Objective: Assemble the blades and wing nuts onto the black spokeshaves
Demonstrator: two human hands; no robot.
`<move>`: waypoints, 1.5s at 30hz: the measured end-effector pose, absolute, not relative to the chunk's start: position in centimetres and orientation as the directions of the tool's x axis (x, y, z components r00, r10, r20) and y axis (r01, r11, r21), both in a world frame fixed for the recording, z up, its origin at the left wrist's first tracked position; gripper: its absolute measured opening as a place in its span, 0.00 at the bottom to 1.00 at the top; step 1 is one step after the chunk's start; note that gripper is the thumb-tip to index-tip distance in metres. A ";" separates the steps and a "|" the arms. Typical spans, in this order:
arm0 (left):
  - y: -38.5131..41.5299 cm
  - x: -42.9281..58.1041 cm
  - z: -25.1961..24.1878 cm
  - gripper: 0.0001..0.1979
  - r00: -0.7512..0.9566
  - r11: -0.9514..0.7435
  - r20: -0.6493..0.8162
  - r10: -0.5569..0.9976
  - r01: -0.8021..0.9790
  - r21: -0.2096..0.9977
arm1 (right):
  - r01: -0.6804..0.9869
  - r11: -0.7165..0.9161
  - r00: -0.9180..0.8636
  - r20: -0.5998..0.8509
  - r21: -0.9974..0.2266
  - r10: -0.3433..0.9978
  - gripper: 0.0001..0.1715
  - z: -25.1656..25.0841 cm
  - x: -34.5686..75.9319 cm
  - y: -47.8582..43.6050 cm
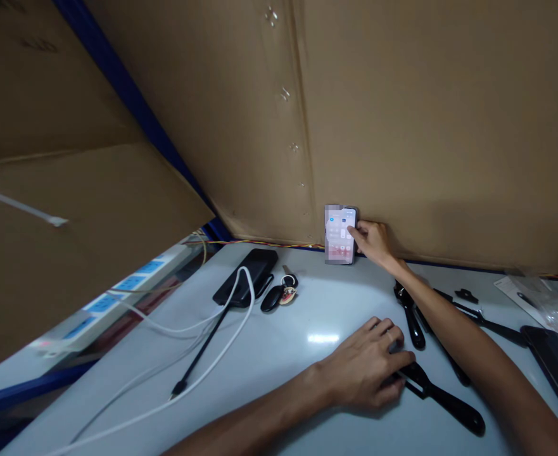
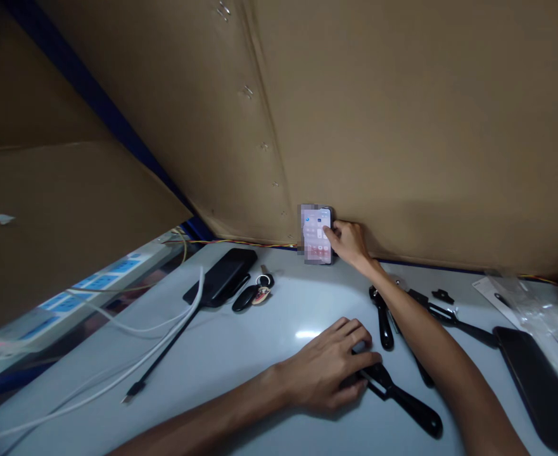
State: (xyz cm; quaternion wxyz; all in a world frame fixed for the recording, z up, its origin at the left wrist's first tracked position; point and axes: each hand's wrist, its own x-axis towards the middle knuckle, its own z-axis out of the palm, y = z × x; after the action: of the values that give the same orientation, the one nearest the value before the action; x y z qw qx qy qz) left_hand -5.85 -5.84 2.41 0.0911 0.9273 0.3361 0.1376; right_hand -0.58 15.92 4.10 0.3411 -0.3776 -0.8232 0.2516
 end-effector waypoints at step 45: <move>-5.9 -5.9 2.3 0.18 0.734 -0.756 0.201 0.649 0.594 0.274 | 0.450 0.582 -0.478 0.368 -0.677 0.797 0.15 4.4 -0.5 15.7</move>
State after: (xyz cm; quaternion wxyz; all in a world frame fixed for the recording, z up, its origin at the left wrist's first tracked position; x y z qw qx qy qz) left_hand -5.85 -5.93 2.29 0.0963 0.9261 0.3355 0.1432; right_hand -0.53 15.68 4.36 0.3419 -0.3797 -0.8211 0.2543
